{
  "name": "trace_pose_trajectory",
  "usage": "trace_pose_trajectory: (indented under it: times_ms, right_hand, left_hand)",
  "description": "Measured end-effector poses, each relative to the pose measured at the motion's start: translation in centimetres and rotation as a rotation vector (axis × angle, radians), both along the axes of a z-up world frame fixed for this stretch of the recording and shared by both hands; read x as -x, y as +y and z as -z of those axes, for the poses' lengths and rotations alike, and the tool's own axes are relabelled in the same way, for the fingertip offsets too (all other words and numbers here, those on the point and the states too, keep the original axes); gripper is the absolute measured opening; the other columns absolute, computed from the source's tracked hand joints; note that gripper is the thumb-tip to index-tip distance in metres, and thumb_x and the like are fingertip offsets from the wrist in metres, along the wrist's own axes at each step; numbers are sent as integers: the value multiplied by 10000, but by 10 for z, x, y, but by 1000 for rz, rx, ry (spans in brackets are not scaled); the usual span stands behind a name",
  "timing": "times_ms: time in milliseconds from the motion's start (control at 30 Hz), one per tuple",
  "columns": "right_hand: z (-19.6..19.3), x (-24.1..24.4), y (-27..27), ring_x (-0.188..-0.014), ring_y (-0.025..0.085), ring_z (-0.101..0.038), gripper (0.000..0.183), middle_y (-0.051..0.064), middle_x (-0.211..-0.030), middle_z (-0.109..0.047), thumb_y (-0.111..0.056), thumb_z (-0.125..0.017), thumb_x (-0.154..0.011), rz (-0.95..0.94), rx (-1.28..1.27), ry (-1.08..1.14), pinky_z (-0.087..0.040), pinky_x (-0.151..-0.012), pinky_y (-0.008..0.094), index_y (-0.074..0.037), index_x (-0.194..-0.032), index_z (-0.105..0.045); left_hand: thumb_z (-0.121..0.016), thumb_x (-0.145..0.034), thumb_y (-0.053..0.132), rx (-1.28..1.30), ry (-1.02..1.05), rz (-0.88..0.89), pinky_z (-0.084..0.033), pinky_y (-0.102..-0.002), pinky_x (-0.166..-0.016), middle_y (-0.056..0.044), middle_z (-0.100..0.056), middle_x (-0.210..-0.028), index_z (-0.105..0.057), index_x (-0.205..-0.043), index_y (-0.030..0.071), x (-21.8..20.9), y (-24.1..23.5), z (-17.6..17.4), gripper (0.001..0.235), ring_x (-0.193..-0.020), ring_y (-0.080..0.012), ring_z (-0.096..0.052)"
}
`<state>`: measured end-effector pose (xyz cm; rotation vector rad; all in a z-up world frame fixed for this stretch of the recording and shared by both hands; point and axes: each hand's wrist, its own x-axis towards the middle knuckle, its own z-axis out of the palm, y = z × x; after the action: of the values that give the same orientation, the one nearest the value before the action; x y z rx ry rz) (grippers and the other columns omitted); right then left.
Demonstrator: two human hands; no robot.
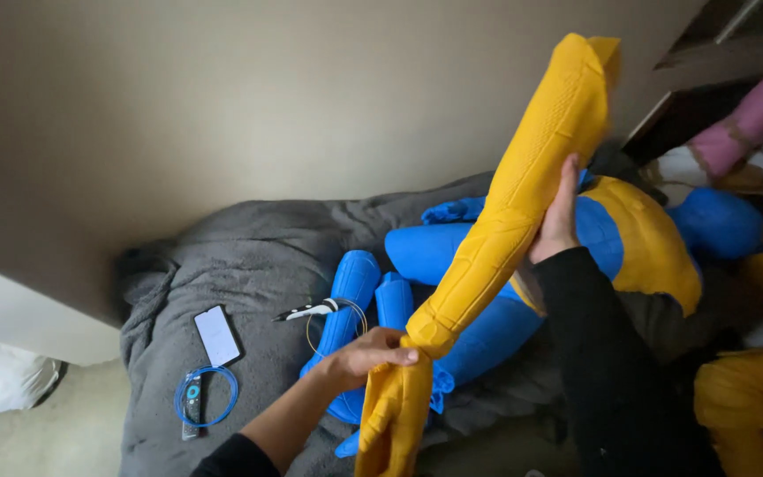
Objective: Assembling and finishing 3D printed components of a large figure using a 3D pen and manual joining.
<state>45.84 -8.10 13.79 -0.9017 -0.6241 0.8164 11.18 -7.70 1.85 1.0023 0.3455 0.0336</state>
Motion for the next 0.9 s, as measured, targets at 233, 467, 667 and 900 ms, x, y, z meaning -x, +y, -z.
trace_pose_trajectory:
  times_ms: [233, 467, 667, 900]
  right_hand:
    - [5, -6, -19, -990, 210, -693, 700, 37, -1139, -716, -736, -492, -950, -163, 90, 68, -582, -858, 394, -162, -1327, -624]
    - [24, 3, -22, -854, 312, -711, 793, 120, -984, -708, -813, -462, -893, -323, 106, 125, -614, -789, 512, -120, -1233, -644]
    - [54, 14, -22, -796, 375, -710, 935, 210, -915, -712, -909, -423, -855, -447, 201, 198, -582, -715, 513, -62, -1181, -649]
    - [47, -6, 1, -826, 390, -703, 928, 195, -933, -710, -916, -408, -818, -304, 77, 264, -603, -787, 558, -88, -1164, -646]
  left_hand:
    - [-853, -814, 377, 223, -74, 1, -563, -383, -982, -149, -693, -1215, -544, -1378, -52, -17, -52, 32, 774, -1111, -252, -682]
    - [-775, -832, 478, 374, 58, -95, -575, -383, -982, -96, -697, -1281, -514, -1441, 63, -21, -87, 73, 782, -1151, -223, -694]
    - [-531, -921, 710, 294, -51, -186, -572, -367, -933, -72, -705, -1274, -541, -1478, 102, -30, -106, 97, 824, -1101, -200, -708]
    - [-445, -930, 809, 579, -135, -135, -600, -354, -725, -113, -746, -1042, -622, -1372, 77, -30, -57, 52, 874, -844, -228, -727]
